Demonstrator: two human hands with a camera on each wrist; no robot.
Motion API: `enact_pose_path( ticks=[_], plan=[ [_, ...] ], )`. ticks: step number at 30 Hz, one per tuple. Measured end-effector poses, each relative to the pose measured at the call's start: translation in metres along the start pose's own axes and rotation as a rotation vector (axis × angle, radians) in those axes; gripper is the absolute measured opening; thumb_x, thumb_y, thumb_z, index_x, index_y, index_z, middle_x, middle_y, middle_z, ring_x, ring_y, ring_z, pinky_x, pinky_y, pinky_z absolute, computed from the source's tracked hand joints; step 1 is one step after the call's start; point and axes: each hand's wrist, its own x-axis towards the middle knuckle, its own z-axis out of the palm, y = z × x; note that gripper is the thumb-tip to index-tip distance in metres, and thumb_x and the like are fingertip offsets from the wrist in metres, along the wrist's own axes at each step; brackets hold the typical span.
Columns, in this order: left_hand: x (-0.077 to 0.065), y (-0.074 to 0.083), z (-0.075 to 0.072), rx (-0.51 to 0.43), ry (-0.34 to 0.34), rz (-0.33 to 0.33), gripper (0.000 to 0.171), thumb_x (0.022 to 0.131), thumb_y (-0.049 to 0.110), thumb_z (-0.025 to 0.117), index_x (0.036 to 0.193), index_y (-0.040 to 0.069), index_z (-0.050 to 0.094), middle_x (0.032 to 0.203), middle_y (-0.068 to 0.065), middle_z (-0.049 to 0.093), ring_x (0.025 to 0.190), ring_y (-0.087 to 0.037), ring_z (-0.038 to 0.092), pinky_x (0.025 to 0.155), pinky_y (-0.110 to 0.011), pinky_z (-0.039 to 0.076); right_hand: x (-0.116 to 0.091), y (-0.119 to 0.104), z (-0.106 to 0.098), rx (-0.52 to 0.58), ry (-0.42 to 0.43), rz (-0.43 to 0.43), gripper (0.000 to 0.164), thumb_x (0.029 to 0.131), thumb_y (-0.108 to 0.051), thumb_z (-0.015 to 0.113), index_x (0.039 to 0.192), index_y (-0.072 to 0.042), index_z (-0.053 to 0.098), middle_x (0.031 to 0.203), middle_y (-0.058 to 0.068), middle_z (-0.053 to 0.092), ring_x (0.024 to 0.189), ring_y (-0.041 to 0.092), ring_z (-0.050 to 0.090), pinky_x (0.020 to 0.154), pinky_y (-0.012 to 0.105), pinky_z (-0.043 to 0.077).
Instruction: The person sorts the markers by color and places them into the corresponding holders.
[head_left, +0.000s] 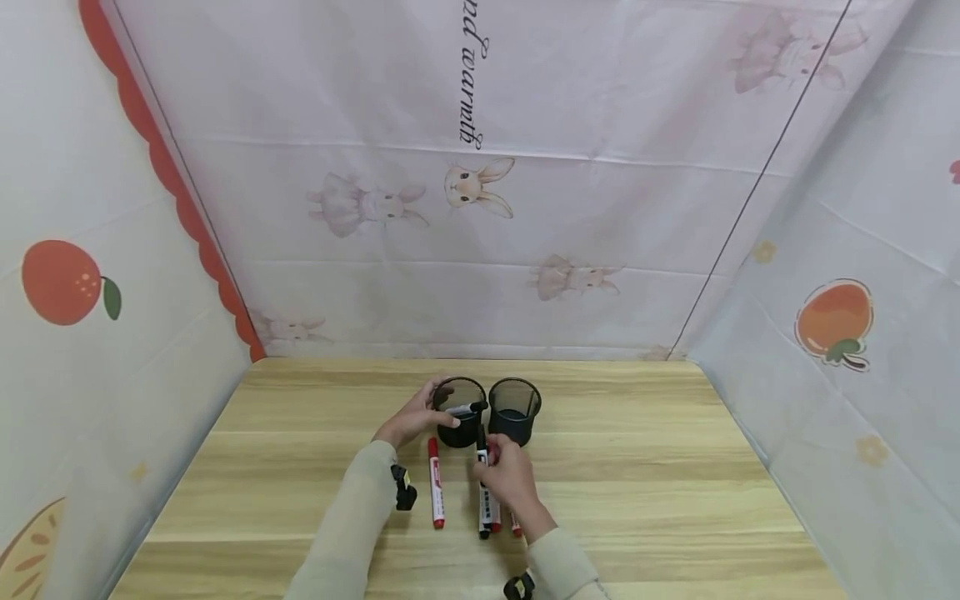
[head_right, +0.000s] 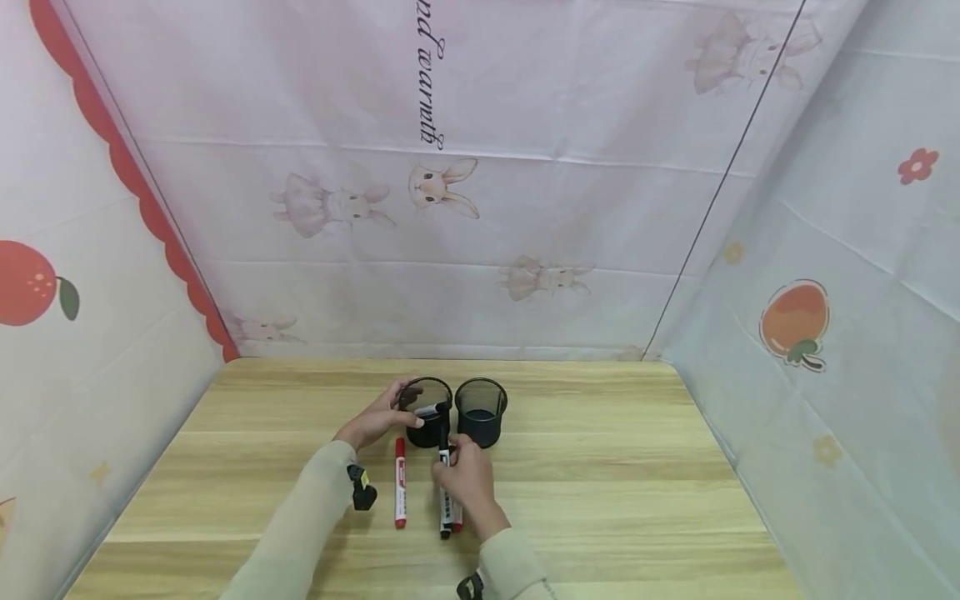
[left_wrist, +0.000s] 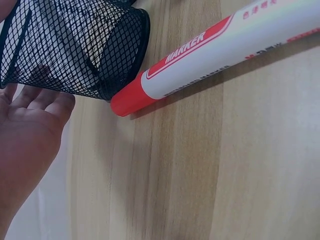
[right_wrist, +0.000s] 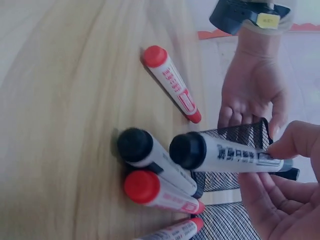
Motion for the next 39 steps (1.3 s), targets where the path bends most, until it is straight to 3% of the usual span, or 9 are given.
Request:
enact_pose_path(
  ticks=[10, 17, 24, 27, 33, 39],
  plan=[
    [0.002, -0.002, 0.0, 0.018, 0.016, -0.009, 0.087, 0.077, 0.006, 0.074, 0.146, 0.015, 0.021, 0.149, -0.017, 0.022, 0.135, -0.033, 0.018, 0.103, -0.054, 0.023, 0.002, -0.002, -0.01, 0.118, 0.133, -0.062, 0.038, 0.069, 0.002, 0.066, 0.106, 0.0, 0.059, 0.075, 0.003, 0.056, 0.064, 0.012, 0.054, 0.057, 0.025, 0.048],
    [0.001, -0.002, 0.001, 0.001, 0.002, -0.009, 0.088, 0.077, 0.005, 0.073, 0.147, 0.011, 0.019, 0.149, -0.019, 0.02, 0.136, -0.036, 0.015, 0.103, -0.055, 0.021, 0.004, -0.005, -0.017, 0.169, 0.175, -0.082, 0.038, 0.071, 0.003, 0.064, 0.108, -0.002, 0.055, 0.079, 0.003, 0.055, 0.068, 0.013, 0.054, 0.061, 0.025, 0.047],
    [-0.015, 0.026, 0.006, -0.019, -0.049, -0.016, 0.085, 0.08, 0.003, 0.069, 0.147, 0.011, 0.018, 0.149, -0.02, 0.018, 0.136, -0.038, 0.01, 0.104, -0.054, 0.019, 0.007, -0.008, -0.022, 0.173, 0.186, -0.124, 0.029, 0.075, 0.001, 0.062, 0.103, -0.001, 0.055, 0.079, 0.003, 0.055, 0.069, 0.013, 0.052, 0.06, 0.023, 0.044],
    [-0.016, 0.028, 0.006, -0.022, -0.046, -0.021, 0.084, 0.08, 0.003, 0.069, 0.146, 0.012, 0.018, 0.149, -0.019, 0.019, 0.136, -0.038, 0.01, 0.104, -0.054, 0.02, 0.009, -0.01, -0.024, 0.18, 0.183, -0.138, 0.028, 0.075, 0.001, 0.062, 0.103, -0.001, 0.055, 0.079, 0.002, 0.055, 0.07, 0.013, 0.052, 0.062, 0.024, 0.045],
    [-0.011, 0.019, 0.003, -0.011, -0.05, -0.027, 0.089, 0.08, 0.003, 0.07, 0.148, 0.01, 0.013, 0.15, -0.022, 0.014, 0.136, -0.038, 0.01, 0.104, -0.054, 0.019, 0.013, -0.012, -0.025, 0.223, 0.146, -0.154, 0.029, 0.077, 0.001, 0.062, 0.106, 0.0, 0.056, 0.085, 0.004, 0.056, 0.073, 0.015, 0.055, 0.064, 0.025, 0.049],
    [-0.001, 0.002, 0.001, -0.017, -0.004, -0.023, 0.089, 0.078, 0.004, 0.072, 0.147, 0.015, 0.018, 0.15, -0.019, 0.018, 0.136, -0.035, 0.013, 0.104, -0.054, 0.018, 0.015, -0.011, -0.025, 0.226, 0.142, -0.151, 0.03, 0.076, 0.001, 0.063, 0.105, 0.003, 0.057, 0.092, 0.008, 0.055, 0.076, 0.016, 0.056, 0.064, 0.025, 0.05]
  ],
)
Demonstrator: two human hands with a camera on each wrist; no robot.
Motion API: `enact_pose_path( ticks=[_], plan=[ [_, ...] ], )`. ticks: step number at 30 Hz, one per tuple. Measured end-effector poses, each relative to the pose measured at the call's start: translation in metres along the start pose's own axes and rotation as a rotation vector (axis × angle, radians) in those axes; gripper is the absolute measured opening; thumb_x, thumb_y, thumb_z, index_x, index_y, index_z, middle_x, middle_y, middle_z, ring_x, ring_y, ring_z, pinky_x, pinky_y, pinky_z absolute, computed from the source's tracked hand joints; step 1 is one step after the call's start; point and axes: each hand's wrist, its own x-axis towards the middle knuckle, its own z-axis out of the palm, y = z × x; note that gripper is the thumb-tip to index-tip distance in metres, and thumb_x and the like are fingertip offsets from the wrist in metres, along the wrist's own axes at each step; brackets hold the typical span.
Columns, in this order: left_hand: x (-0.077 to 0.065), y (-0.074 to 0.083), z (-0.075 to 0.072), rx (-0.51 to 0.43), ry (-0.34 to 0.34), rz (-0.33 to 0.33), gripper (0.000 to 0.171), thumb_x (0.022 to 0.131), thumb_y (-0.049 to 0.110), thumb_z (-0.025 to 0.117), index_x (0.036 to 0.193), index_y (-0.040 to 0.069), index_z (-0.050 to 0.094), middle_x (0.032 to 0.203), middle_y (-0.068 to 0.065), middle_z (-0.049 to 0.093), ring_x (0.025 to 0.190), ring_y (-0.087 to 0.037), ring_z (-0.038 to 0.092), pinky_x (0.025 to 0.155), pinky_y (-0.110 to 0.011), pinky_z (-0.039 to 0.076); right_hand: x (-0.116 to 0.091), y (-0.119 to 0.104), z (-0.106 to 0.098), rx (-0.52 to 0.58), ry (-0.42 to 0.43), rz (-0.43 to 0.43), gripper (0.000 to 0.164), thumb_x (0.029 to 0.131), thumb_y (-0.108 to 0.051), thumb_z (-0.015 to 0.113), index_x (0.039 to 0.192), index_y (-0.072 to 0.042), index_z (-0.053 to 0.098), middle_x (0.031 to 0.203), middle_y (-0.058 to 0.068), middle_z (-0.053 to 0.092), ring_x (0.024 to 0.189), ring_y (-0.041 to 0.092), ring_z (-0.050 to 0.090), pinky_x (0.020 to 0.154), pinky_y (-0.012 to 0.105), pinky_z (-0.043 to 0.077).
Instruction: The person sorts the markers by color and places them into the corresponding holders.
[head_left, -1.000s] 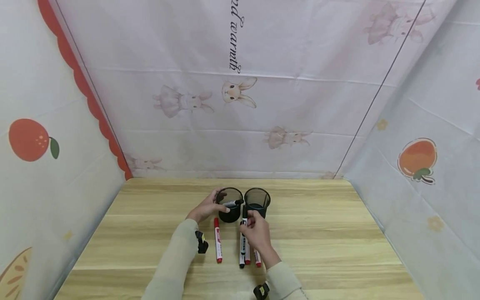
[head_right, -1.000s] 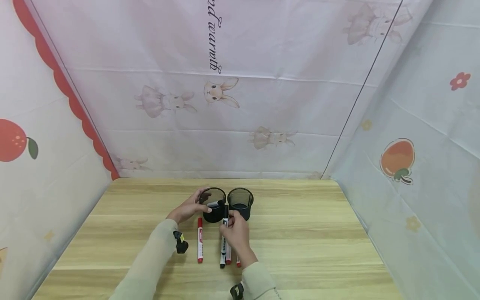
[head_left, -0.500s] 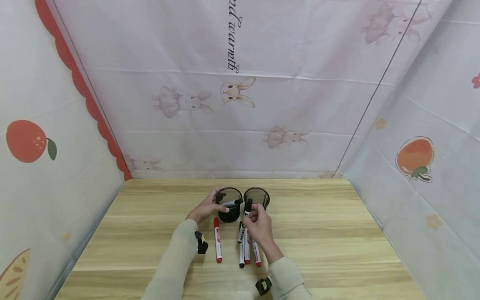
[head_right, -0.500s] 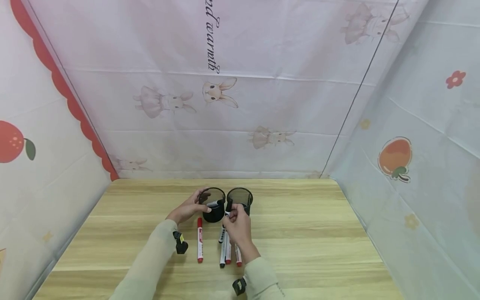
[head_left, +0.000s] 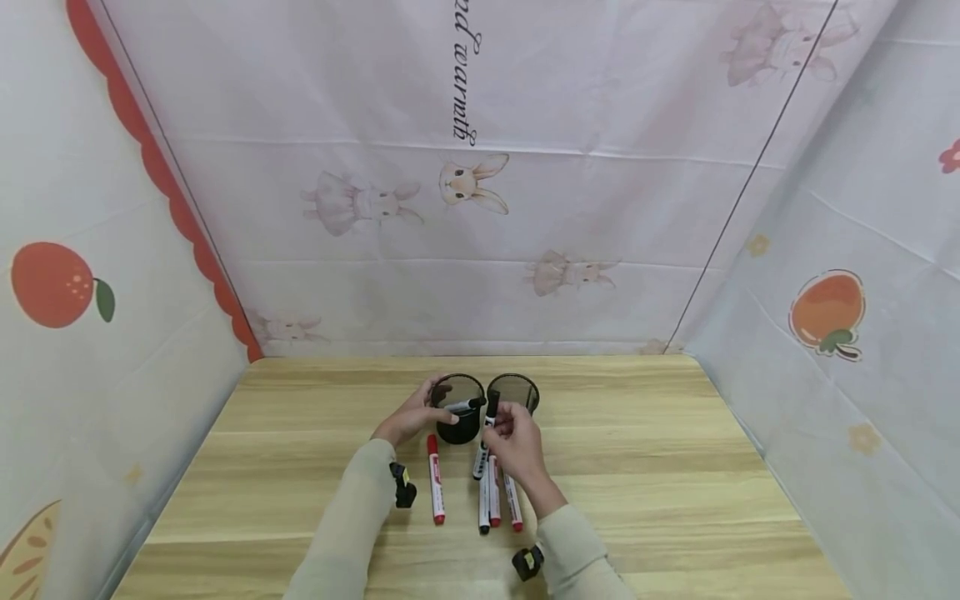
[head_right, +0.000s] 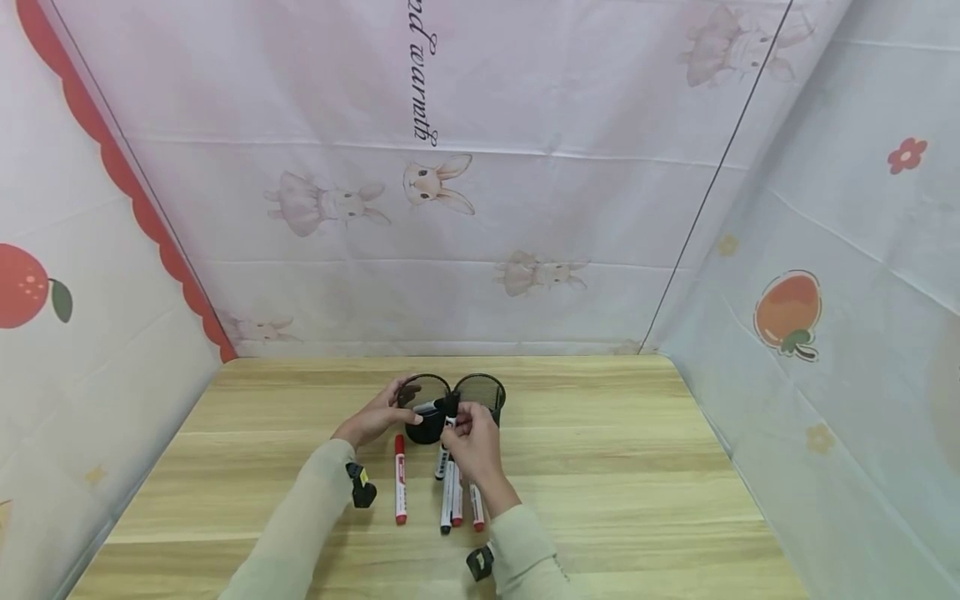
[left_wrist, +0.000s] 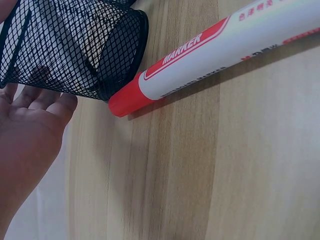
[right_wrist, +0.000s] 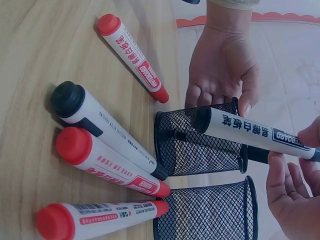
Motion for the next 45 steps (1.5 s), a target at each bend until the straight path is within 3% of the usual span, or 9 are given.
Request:
enact_pose_path(
  ticks=[7, 17, 28, 37, 41, 45],
  plan=[
    [0.002, -0.004, -0.001, 0.018, 0.039, -0.002, 0.087, 0.077, 0.007, 0.074, 0.145, 0.021, 0.023, 0.149, -0.014, 0.025, 0.135, -0.03, 0.019, 0.104, -0.051, 0.022, 0.007, -0.003, -0.001, 0.003, 0.014, -0.036, 0.025, 0.075, 0.003, 0.064, 0.099, 0.004, 0.059, 0.096, 0.011, 0.051, 0.073, 0.016, 0.058, 0.06, 0.024, 0.05],
    [0.005, -0.004, -0.004, 0.017, 0.04, 0.018, 0.09, 0.076, 0.007, 0.074, 0.147, 0.013, 0.019, 0.148, -0.017, 0.024, 0.135, -0.032, 0.019, 0.103, -0.052, 0.023, 0.017, -0.006, 0.001, 0.052, 0.067, -0.031, 0.024, 0.074, 0.002, 0.064, 0.097, 0.002, 0.059, 0.083, 0.006, 0.062, 0.071, 0.015, 0.059, 0.062, 0.024, 0.051],
    [0.004, -0.003, -0.004, 0.014, 0.039, 0.011, 0.089, 0.076, 0.007, 0.075, 0.146, 0.016, 0.021, 0.148, -0.016, 0.024, 0.135, -0.031, 0.02, 0.104, -0.052, 0.022, 0.022, -0.009, -0.001, 0.05, 0.186, -0.097, 0.017, 0.071, 0.003, 0.063, 0.088, 0.002, 0.06, 0.074, 0.006, 0.062, 0.066, 0.015, 0.059, 0.058, 0.022, 0.05],
    [0.003, -0.005, -0.003, 0.019, 0.026, 0.015, 0.091, 0.076, 0.009, 0.075, 0.147, 0.015, 0.019, 0.149, -0.017, 0.023, 0.135, -0.033, 0.019, 0.103, -0.053, 0.022, 0.024, -0.013, -0.003, 0.065, 0.274, -0.069, 0.013, 0.07, 0.004, 0.064, 0.082, 0.0, 0.061, 0.074, 0.007, 0.064, 0.066, 0.017, 0.061, 0.06, 0.025, 0.052],
    [0.003, -0.008, -0.003, 0.01, 0.031, 0.015, 0.09, 0.075, 0.01, 0.076, 0.146, 0.016, 0.021, 0.148, -0.016, 0.024, 0.135, -0.032, 0.019, 0.104, -0.053, 0.021, 0.024, -0.011, -0.003, 0.087, 0.33, -0.111, 0.013, 0.07, 0.004, 0.064, 0.083, 0.0, 0.063, 0.074, 0.006, 0.065, 0.067, 0.017, 0.061, 0.06, 0.023, 0.052],
    [0.001, -0.005, -0.002, 0.005, 0.014, 0.016, 0.091, 0.075, 0.01, 0.076, 0.147, 0.016, 0.02, 0.149, -0.017, 0.022, 0.136, -0.033, 0.016, 0.104, -0.054, 0.02, 0.017, -0.033, -0.008, 0.112, 0.36, -0.155, 0.013, 0.072, 0.01, 0.063, 0.084, 0.007, 0.063, 0.076, 0.013, 0.065, 0.068, 0.024, 0.062, 0.061, 0.03, 0.053]
  ],
)
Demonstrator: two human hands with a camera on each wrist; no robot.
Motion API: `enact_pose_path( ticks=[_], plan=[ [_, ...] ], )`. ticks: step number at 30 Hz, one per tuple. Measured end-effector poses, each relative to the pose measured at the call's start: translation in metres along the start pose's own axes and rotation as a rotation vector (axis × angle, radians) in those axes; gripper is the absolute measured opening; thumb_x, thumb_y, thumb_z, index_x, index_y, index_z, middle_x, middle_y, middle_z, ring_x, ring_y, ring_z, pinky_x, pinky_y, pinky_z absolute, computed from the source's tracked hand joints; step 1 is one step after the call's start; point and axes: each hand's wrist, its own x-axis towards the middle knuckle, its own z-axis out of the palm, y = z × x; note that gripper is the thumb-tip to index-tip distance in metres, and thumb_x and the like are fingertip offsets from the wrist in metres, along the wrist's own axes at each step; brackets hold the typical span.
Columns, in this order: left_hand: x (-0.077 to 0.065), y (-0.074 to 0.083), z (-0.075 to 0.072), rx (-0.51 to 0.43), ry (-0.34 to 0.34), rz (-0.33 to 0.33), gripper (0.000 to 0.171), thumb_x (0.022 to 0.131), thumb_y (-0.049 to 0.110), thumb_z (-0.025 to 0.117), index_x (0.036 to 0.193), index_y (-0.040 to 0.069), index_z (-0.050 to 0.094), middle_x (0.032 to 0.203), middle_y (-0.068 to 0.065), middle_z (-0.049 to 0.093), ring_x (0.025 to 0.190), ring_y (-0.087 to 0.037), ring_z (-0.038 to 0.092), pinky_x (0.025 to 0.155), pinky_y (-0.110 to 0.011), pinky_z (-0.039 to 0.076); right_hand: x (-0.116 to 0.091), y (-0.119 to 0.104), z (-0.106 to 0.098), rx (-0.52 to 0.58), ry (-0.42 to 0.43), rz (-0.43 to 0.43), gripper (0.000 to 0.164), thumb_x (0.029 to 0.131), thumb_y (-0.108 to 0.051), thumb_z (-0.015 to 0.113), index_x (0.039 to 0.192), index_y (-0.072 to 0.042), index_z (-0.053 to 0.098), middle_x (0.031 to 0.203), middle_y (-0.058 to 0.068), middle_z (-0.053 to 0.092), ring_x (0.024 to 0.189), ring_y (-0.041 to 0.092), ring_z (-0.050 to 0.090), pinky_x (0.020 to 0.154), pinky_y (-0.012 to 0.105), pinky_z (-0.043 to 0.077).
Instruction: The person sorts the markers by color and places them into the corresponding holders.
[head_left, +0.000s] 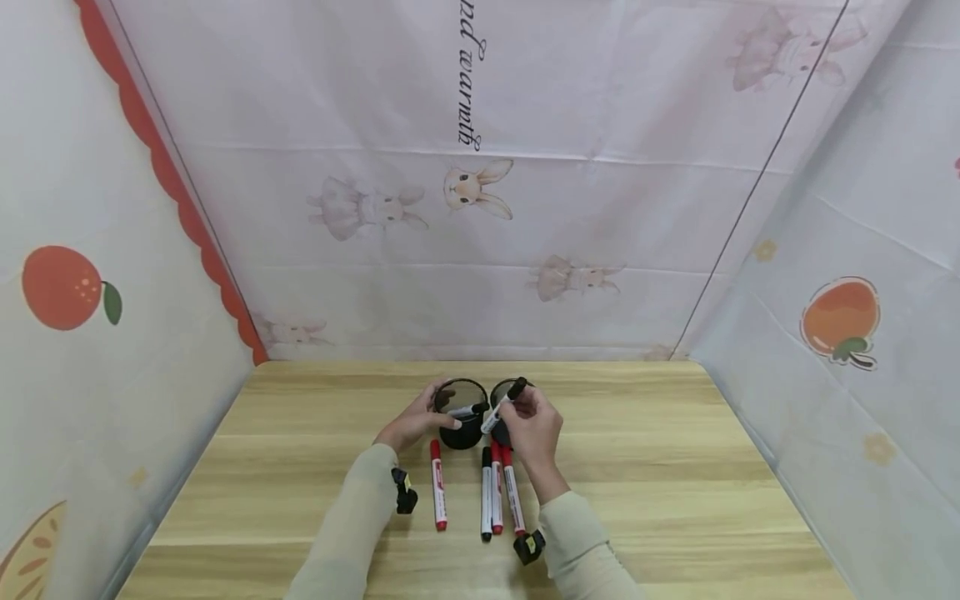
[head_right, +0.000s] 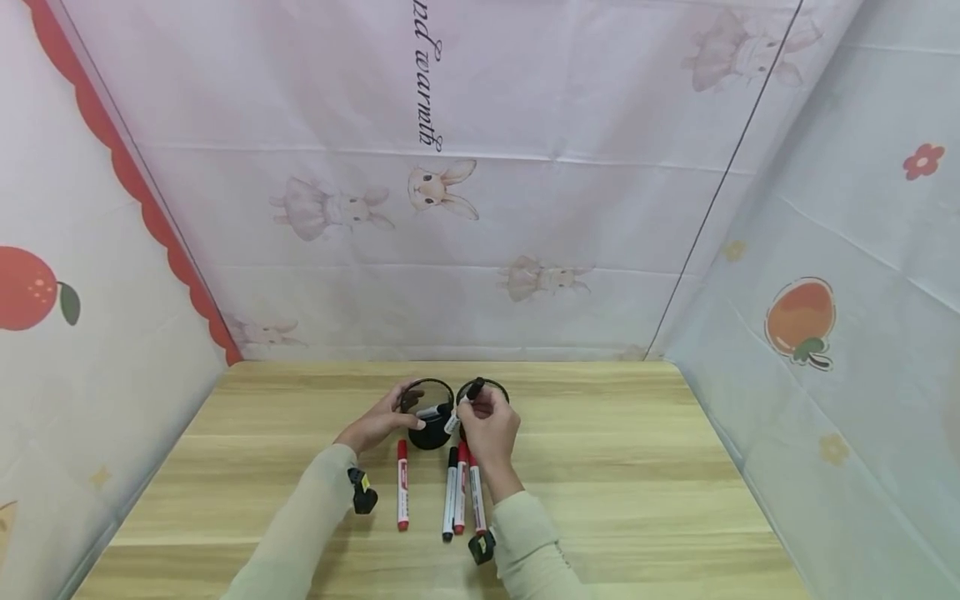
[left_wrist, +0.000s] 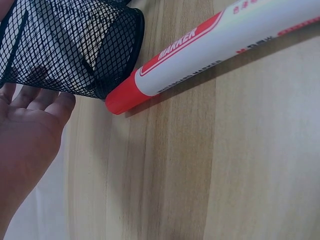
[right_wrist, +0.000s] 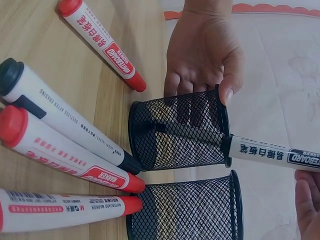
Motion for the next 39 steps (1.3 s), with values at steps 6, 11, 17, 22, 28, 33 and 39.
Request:
enact_pose_path(
  ticks=[6, 11, 17, 22, 28, 33, 39],
  plan=[
    [0.0, 0.0, 0.0, 0.004, 0.004, 0.006, 0.091, 0.075, 0.009, 0.076, 0.147, 0.015, 0.02, 0.148, -0.017, 0.024, 0.135, -0.031, 0.019, 0.104, -0.053, 0.02, -0.002, -0.015, -0.001, 0.046, 0.007, -0.017, 0.011, 0.074, 0.012, 0.065, 0.084, 0.012, 0.061, 0.078, 0.021, 0.064, 0.072, 0.032, 0.063, 0.064, 0.037, 0.054],
    [-0.001, -0.001, 0.001, 0.009, -0.007, 0.006, 0.091, 0.076, 0.01, 0.076, 0.147, 0.014, 0.02, 0.148, -0.018, 0.023, 0.135, -0.033, 0.019, 0.104, -0.053, 0.021, -0.004, -0.015, -0.002, 0.102, 0.008, -0.004, 0.012, 0.075, 0.012, 0.066, 0.086, 0.013, 0.062, 0.079, 0.023, 0.064, 0.074, 0.034, 0.064, 0.065, 0.033, 0.054],
    [0.0, 0.001, 0.002, 0.008, 0.021, 0.0, 0.092, 0.075, 0.009, 0.075, 0.147, 0.012, 0.018, 0.148, -0.017, 0.024, 0.134, -0.033, 0.02, 0.103, -0.053, 0.023, -0.002, 0.002, 0.004, 0.158, -0.009, -0.007, 0.013, 0.076, 0.011, 0.067, 0.088, 0.013, 0.063, 0.08, 0.024, 0.064, 0.074, 0.034, 0.064, 0.065, 0.027, 0.053],
    [-0.001, 0.002, 0.003, 0.016, 0.025, -0.017, 0.091, 0.076, 0.008, 0.075, 0.147, 0.014, 0.019, 0.148, -0.017, 0.024, 0.134, -0.032, 0.02, 0.103, -0.051, 0.023, -0.002, 0.025, 0.009, 0.054, -0.034, 0.013, 0.017, 0.074, 0.007, 0.071, 0.09, 0.007, 0.066, 0.08, 0.013, 0.066, 0.072, 0.023, 0.064, 0.062, 0.022, 0.052],
    [0.002, 0.003, 0.003, 0.018, 0.035, -0.002, 0.09, 0.076, 0.008, 0.074, 0.147, 0.012, 0.02, 0.148, -0.018, 0.025, 0.134, -0.033, 0.02, 0.104, -0.052, 0.022, -0.004, 0.03, 0.011, -0.065, -0.075, 0.019, 0.016, 0.075, 0.003, 0.071, 0.091, 0.003, 0.068, 0.073, 0.007, 0.065, 0.063, 0.017, 0.06, 0.056, 0.022, 0.05],
    [0.001, 0.002, 0.002, 0.0, 0.033, -0.004, 0.088, 0.076, 0.007, 0.073, 0.147, 0.013, 0.021, 0.148, -0.017, 0.025, 0.135, -0.032, 0.02, 0.104, -0.052, 0.022, -0.005, 0.03, 0.012, -0.16, -0.148, 0.01, 0.013, 0.078, -0.002, 0.07, 0.09, 0.0, 0.07, 0.071, 0.004, 0.065, 0.059, 0.014, 0.058, 0.053, 0.023, 0.048],
    [-0.002, 0.0, 0.001, -0.013, 0.005, 0.0, 0.086, 0.077, 0.006, 0.072, 0.146, 0.014, 0.021, 0.148, -0.018, 0.022, 0.135, -0.034, 0.017, 0.105, -0.052, 0.019, -0.008, 0.036, 0.015, -0.245, -0.218, 0.062, 0.01, 0.077, -0.006, 0.072, 0.087, -0.004, 0.07, 0.071, 0.0, 0.064, 0.061, 0.01, 0.056, 0.055, 0.023, 0.048]
  ],
)
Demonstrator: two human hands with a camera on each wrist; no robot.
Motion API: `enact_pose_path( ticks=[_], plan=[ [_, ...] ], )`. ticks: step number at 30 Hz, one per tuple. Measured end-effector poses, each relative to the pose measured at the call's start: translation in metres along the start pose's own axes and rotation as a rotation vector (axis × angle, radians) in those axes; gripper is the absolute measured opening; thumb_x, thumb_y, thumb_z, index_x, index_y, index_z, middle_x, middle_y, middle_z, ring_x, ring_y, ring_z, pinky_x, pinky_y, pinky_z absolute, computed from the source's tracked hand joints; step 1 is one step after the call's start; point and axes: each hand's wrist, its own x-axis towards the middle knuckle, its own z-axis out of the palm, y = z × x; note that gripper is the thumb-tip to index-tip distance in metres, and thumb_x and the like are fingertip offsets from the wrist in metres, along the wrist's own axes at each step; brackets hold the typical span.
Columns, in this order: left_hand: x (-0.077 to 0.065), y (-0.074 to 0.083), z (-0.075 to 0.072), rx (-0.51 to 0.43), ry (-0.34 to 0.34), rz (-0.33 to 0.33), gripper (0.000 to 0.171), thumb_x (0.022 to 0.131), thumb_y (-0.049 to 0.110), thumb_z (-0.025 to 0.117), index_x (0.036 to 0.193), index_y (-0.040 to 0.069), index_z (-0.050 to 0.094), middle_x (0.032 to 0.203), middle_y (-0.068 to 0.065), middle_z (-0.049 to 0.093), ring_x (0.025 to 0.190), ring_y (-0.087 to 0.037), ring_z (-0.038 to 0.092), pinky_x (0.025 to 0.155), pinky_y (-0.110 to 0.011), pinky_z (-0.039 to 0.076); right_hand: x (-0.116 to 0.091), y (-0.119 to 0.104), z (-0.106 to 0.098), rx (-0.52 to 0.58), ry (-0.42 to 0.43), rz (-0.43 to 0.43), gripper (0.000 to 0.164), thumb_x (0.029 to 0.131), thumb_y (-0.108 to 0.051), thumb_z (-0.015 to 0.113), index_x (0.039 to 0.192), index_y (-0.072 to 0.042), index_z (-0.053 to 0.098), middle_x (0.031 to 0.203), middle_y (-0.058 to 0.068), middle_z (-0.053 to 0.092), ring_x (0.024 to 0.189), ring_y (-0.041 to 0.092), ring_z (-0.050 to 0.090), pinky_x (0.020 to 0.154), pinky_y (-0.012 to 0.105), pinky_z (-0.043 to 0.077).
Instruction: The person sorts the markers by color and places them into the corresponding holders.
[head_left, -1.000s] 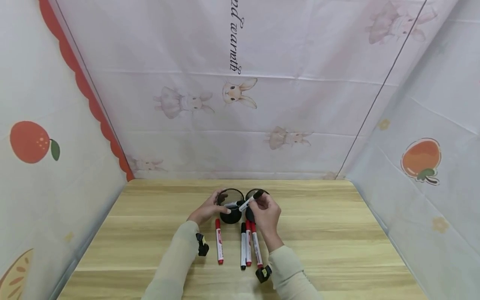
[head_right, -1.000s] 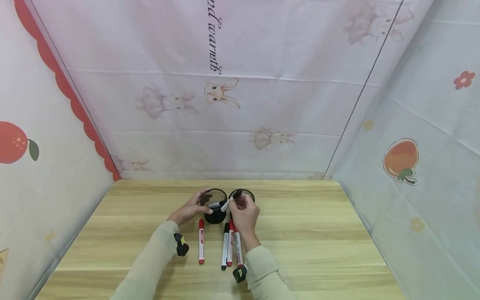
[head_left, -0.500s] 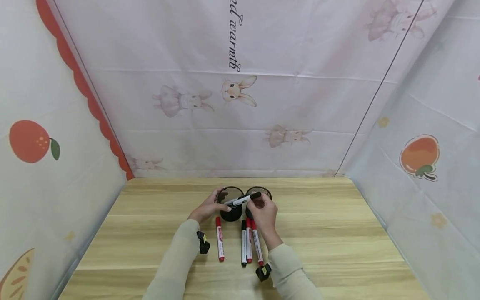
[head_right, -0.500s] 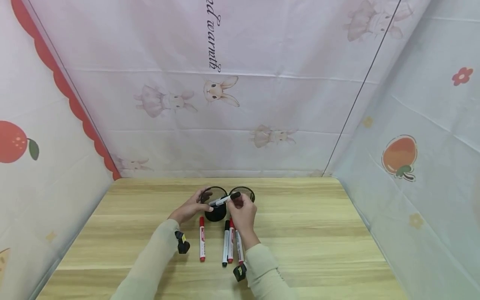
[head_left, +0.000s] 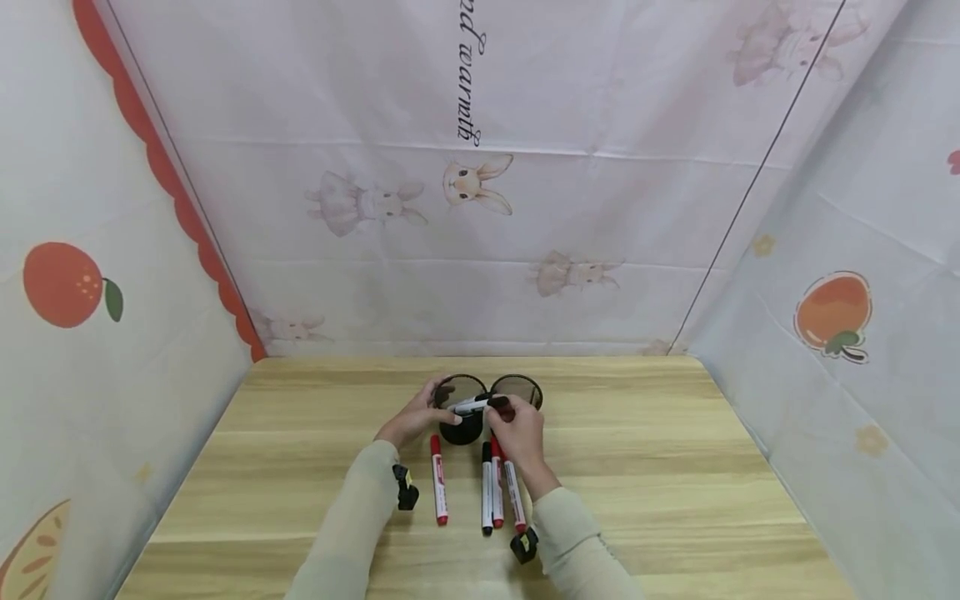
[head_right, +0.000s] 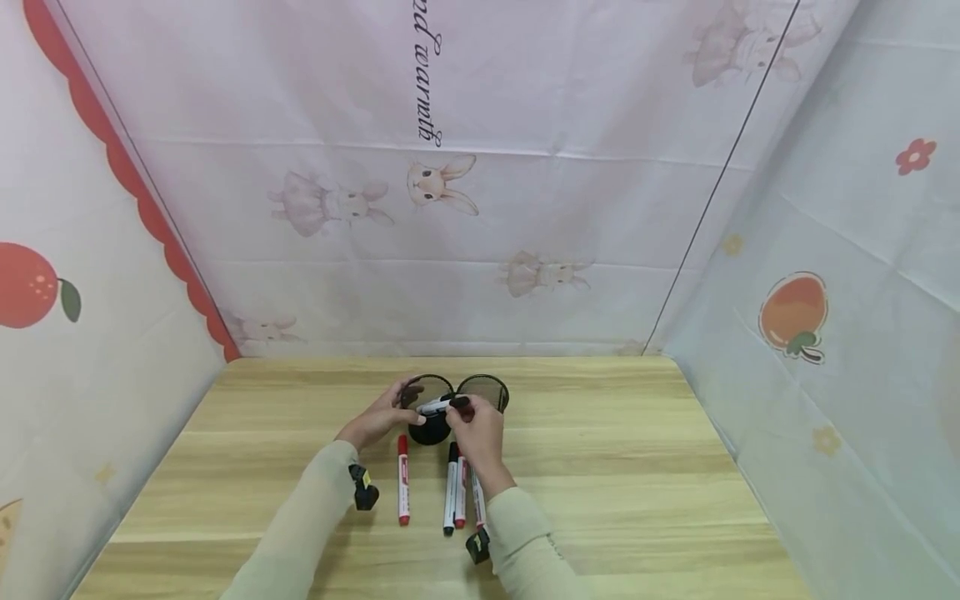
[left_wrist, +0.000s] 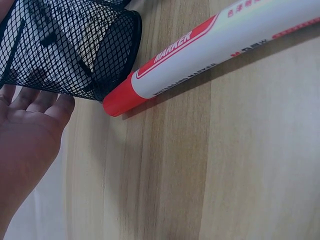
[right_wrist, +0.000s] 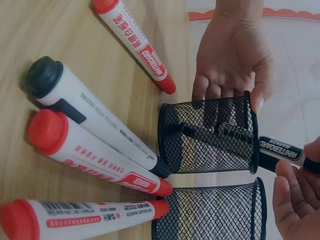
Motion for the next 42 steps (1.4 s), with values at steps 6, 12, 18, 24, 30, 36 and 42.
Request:
enact_pose_path(
  ticks=[6, 12, 18, 24, 30, 36, 42],
  plan=[
    [-0.002, 0.002, 0.0, -0.001, 0.013, 0.004, 0.085, 0.077, 0.006, 0.072, 0.146, 0.014, 0.023, 0.148, -0.019, 0.023, 0.135, -0.036, 0.017, 0.104, -0.053, 0.02, 0.001, 0.003, 0.006, -0.001, -0.059, -0.003, 0.017, 0.079, -0.004, 0.072, 0.095, -0.002, 0.07, 0.077, 0.004, 0.066, 0.065, 0.012, 0.059, 0.056, 0.023, 0.049],
    [-0.001, 0.001, 0.002, 0.018, 0.018, -0.002, 0.087, 0.076, 0.009, 0.074, 0.145, 0.015, 0.022, 0.148, -0.018, 0.025, 0.134, -0.034, 0.019, 0.104, -0.053, 0.021, 0.0, 0.004, 0.008, 0.01, -0.045, 0.029, 0.019, 0.077, -0.002, 0.072, 0.095, 0.0, 0.07, 0.077, 0.006, 0.066, 0.064, 0.013, 0.058, 0.056, 0.024, 0.048],
    [0.0, -0.004, 0.003, 0.017, 0.039, 0.003, 0.087, 0.074, 0.009, 0.075, 0.145, 0.015, 0.025, 0.146, -0.018, 0.028, 0.133, -0.034, 0.022, 0.103, -0.053, 0.021, -0.003, 0.01, 0.011, 0.046, -0.061, 0.055, 0.016, 0.078, -0.005, 0.072, 0.094, -0.002, 0.07, 0.077, 0.004, 0.066, 0.065, 0.012, 0.057, 0.056, 0.024, 0.048],
    [0.001, -0.006, 0.004, 0.002, 0.035, 0.017, 0.085, 0.075, 0.007, 0.074, 0.145, 0.013, 0.025, 0.147, -0.018, 0.027, 0.135, -0.034, 0.02, 0.104, -0.053, 0.018, -0.003, 0.013, 0.014, 0.054, -0.054, 0.041, 0.016, 0.078, -0.005, 0.072, 0.093, -0.002, 0.07, 0.075, 0.004, 0.066, 0.065, 0.012, 0.058, 0.056, 0.024, 0.048],
    [0.003, -0.004, 0.003, 0.03, 0.035, 0.024, 0.082, 0.076, 0.009, 0.074, 0.144, 0.012, 0.027, 0.147, -0.018, 0.027, 0.134, -0.033, 0.021, 0.104, -0.054, 0.018, 0.0, 0.016, 0.018, 0.059, -0.02, 0.018, 0.016, 0.078, -0.004, 0.072, 0.093, -0.001, 0.07, 0.075, 0.004, 0.066, 0.064, 0.012, 0.059, 0.057, 0.023, 0.048],
    [0.003, -0.004, 0.002, 0.033, 0.021, 0.023, 0.083, 0.076, 0.009, 0.074, 0.144, 0.01, 0.026, 0.147, -0.018, 0.027, 0.133, -0.033, 0.022, 0.104, -0.051, 0.019, 0.0, 0.018, 0.018, 0.097, 0.043, -0.003, 0.021, 0.076, 0.0, 0.071, 0.096, 0.004, 0.069, 0.075, 0.004, 0.066, 0.064, 0.014, 0.06, 0.057, 0.024, 0.05],
    [0.002, -0.002, 0.002, 0.035, 0.017, 0.033, 0.078, 0.077, 0.01, 0.074, 0.141, 0.01, 0.029, 0.146, -0.019, 0.026, 0.134, -0.034, 0.02, 0.104, -0.052, 0.019, -0.001, 0.017, 0.017, 0.131, 0.063, 0.006, 0.016, 0.076, 0.001, 0.071, 0.092, 0.004, 0.069, 0.075, 0.005, 0.067, 0.064, 0.015, 0.06, 0.058, 0.023, 0.049]
  ],
)
